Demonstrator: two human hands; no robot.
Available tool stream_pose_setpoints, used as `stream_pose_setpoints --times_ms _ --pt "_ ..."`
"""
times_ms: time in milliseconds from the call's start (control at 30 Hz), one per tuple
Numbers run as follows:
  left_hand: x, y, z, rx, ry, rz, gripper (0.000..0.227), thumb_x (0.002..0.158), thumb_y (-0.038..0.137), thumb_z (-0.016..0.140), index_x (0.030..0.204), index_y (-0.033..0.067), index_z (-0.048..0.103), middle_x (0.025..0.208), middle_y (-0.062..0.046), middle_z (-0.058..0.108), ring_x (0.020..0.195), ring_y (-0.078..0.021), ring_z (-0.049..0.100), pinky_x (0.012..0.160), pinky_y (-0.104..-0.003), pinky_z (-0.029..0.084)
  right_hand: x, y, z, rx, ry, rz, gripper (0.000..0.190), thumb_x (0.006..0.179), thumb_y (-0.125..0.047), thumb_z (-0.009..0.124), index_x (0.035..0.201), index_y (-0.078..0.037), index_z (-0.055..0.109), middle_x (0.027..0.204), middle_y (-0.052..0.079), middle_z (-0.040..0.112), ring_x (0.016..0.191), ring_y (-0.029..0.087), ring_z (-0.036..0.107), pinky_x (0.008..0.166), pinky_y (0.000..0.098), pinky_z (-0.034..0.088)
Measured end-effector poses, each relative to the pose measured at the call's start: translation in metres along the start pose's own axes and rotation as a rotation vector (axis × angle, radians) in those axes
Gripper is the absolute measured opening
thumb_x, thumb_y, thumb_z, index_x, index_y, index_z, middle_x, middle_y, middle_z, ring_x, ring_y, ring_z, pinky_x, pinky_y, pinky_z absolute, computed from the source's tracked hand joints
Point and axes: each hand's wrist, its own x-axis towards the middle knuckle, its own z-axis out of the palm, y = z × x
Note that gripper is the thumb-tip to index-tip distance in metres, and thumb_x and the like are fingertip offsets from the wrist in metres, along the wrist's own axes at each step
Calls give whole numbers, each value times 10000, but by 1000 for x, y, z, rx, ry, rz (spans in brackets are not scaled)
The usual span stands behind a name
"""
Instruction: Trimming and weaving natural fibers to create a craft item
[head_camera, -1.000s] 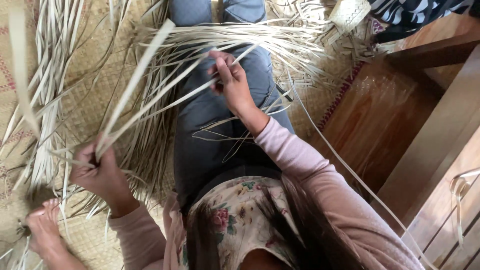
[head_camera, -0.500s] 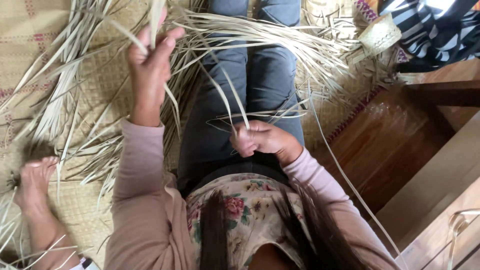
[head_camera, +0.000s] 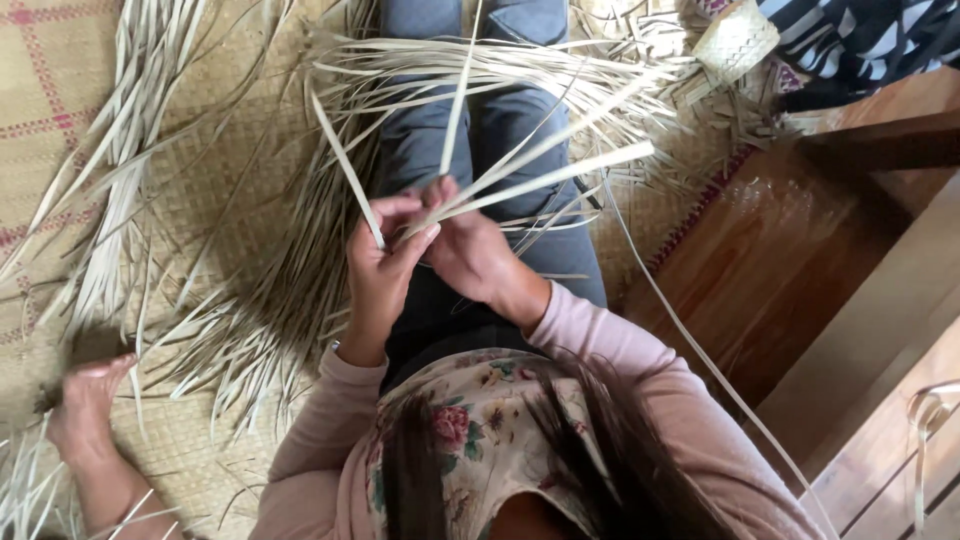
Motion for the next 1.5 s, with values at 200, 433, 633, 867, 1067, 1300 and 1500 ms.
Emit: stream_pose_setpoints --times_ms 200,433,633,867,1067,1300,1500 --pt "-3 -6 -4 16 -13 -11 188 764 139 679 850 1 586 641 -84 534 526 -82 474 460 -233 410 -9 17 6 -31 56 -25 273 919 -408 382 1014 -173 483 970 39 565 866 186 500 732 348 354" --pt "-13 -13 -17 14 -279 -111 137 801 140 620 794 3 621 534 -70 508 467 -55 437 446 -196 349 3 -16 -20 -4 122 -101 244 881 -323 478 913 -84 511 909 133 629 820 209 637 652 343 538" --pt "-27 -18 -35 -242 -415 -269 89 771 44 577 810 -34 556 556 -131 561 339 -3 330 320 -149 249 11 -30 -47 100 247 -183 174 896 -231 428 867 -71 487 690 137 592 598 260 644 504 367 569" --pt "-22 5 -26 -333 -247 -245 146 780 55 566 786 -77 504 526 -86 468 352 29 250 331 -125 194 -5 -42 -21 33 174 -249 244 881 -211 495 1073 -61 477 836 149 624 681 228 658 597 374 586" --pt "-19 -18 -25 -381 -196 -237 118 800 26 543 828 -75 489 585 -140 483 355 13 239 323 -144 200 1 -11 -36 107 156 -280 170 900 -164 469 961 -8 499 516 42 439 447 165 573 598 358 570" --pt "-25 -9 -38 -169 -191 -205 126 791 48 560 747 -68 534 522 -37 410 368 28 238 329 -133 207 -3 -64 -48 211 457 -477 237 904 -99 278 1023 33 434 526 43 431 361 165 549 455 372 582" --pt "-24 -12 -51 -81 -121 -161 138 790 55 577 742 -73 559 470 6 304 354 15 210 323 -146 190 -11 -84 -57 133 483 -609 270 929 -122 301 1079 27 469 574 29 409 414 95 430 495 345 586"
